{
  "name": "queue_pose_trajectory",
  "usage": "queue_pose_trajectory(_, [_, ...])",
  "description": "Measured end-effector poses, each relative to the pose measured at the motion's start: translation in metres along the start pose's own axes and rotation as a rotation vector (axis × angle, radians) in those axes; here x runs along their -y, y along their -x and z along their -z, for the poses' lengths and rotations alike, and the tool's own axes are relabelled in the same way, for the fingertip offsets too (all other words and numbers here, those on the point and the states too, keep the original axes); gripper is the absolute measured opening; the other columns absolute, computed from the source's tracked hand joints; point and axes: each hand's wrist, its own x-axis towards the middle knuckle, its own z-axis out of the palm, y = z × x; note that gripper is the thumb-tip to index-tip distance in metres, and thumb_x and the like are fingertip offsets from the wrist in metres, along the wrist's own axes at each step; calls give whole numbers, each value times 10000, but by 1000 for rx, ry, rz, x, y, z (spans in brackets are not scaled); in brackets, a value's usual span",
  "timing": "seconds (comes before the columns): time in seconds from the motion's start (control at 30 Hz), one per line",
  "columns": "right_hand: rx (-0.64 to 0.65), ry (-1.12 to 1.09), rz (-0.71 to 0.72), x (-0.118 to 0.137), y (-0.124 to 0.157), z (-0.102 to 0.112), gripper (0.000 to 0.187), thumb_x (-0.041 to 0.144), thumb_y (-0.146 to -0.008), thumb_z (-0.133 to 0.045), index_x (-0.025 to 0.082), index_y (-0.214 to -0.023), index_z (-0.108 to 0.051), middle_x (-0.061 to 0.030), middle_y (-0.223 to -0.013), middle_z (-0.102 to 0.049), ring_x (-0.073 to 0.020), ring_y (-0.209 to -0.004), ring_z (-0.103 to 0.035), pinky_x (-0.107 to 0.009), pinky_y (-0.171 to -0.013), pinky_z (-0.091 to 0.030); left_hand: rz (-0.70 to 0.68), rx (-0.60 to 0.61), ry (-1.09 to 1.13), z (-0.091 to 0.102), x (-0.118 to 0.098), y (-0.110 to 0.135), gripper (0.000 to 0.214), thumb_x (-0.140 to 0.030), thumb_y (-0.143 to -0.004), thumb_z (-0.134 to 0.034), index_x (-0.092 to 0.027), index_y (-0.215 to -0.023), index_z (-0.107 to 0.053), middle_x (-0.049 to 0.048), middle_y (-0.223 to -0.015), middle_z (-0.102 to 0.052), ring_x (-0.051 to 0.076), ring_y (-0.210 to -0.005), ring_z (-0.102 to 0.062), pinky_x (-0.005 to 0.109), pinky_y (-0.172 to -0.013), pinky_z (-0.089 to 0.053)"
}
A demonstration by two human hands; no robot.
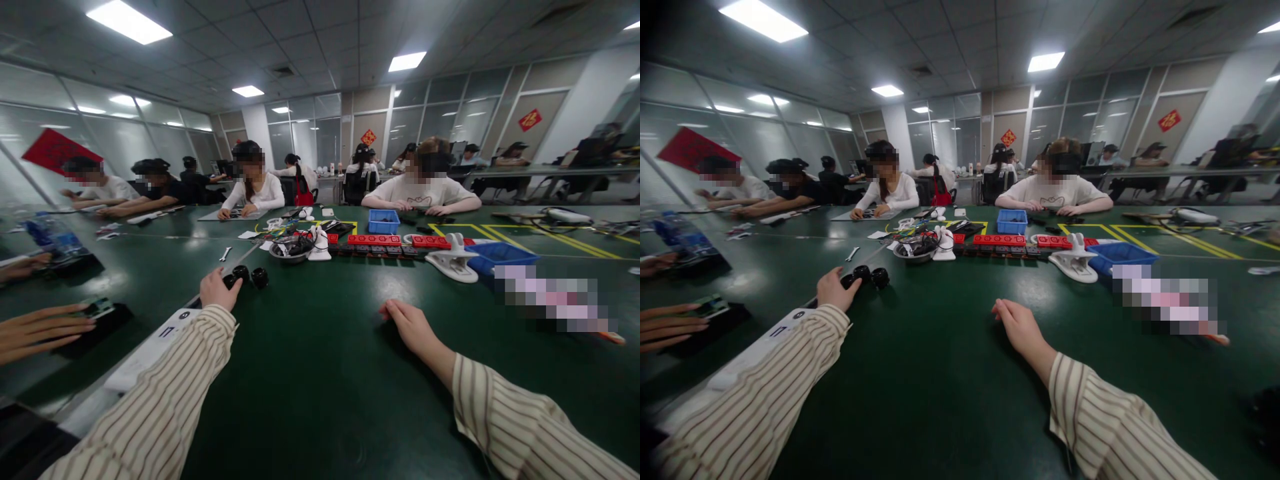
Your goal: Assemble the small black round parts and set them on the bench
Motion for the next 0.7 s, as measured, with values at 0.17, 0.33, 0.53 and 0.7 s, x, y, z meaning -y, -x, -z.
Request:
queue_pose_trajectory(0.17, [3, -4, -5, 1, 1, 0, 485, 517, -850, -279, 179, -728, -605, -35, -663, -609, -188, -675, -582, -297, -654, -425, -259, -162, -25, 14, -26, 21, 511, -432, -807, -447, -99, -1195, -460, 173, -1255, -422, 330, -1206, -339, 493, -1032, -201])
queue_pose_trajectory(0.33, [15, 3, -8, 2, 1, 1, 491, 526, -842, -277, 181, -710, -600, -34, -653, -607, -189, -663, -581, -302, -649, -424, -490, 271, 135, 5, -58, 48, 325, -416, -835, -399, -167, -864, -606, 80, -888, -601, 237, -891, -547, 369, -870, -419])
queue_pose_trajectory(0.53, [28, 21, -9, 4, 1, 1, 497, 527, -844, -268, 184, -705, -600, -31, -649, -606, -187, -659, -582, -299, -646, -421, -504, 419, 177, -19, -61, 48, 355, -405, -839, -416, -164, -1033, -588, 76, -1066, -589, 214, -1036, -525, 355, -952, -397])
queue_pose_trajectory(0.7, [41, -2, -16, 2, 0, 0, 484, 519, -842, -283, 180, -708, -601, -33, -644, -600, -189, -660, -581, -296, -645, -419, -394, 447, 155, -31, -52, 32, 356, -383, -824, -448, -130, -1019, -603, 103, -1065, -600, 211, -1041, -540, 327, -957, -402])
